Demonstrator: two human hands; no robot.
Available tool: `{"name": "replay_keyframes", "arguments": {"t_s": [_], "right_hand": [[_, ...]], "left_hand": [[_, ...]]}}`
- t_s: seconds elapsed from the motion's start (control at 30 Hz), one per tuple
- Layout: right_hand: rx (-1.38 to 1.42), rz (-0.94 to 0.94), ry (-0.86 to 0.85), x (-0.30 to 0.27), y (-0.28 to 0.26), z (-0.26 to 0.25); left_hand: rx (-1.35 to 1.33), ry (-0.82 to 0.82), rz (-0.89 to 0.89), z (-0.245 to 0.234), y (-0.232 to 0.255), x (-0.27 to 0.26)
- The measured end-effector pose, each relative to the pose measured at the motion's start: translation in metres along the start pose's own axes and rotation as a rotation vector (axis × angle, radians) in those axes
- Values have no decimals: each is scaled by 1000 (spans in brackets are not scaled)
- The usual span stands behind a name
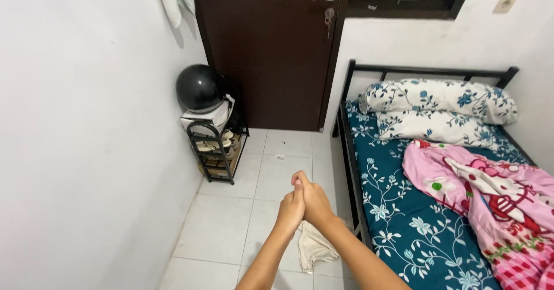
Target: Gathering hair care tools from a desk and putting them into a wardrobe storage area.
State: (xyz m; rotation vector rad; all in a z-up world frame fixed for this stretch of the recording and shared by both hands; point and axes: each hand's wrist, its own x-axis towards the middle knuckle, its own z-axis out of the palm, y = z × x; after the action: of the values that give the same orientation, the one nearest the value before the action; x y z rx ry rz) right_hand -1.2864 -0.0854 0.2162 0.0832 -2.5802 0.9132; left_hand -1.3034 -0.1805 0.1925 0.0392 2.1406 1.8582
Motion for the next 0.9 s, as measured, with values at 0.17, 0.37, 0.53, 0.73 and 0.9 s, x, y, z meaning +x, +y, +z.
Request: {"name": "replay_keyframes", "arguments": {"t_s": [0.17,0.37,0.53,0.73,0.9], "right_hand": [[247,48,-59,62,65,46],[75,114,-280,141,131,128],[535,506,-414,241,99,142],[742,602,-203,326,106,204],[459,598,-75,383,108,207]], "left_hand": [[-233,-272,-116,-7,-1,78],[-166,-288,-138,-29,-25,202],[-316,-219,-212,-62,10,275],[-270,-135,-203,-103,33,366],[-199,-100,-155,-98,24,439]]}}
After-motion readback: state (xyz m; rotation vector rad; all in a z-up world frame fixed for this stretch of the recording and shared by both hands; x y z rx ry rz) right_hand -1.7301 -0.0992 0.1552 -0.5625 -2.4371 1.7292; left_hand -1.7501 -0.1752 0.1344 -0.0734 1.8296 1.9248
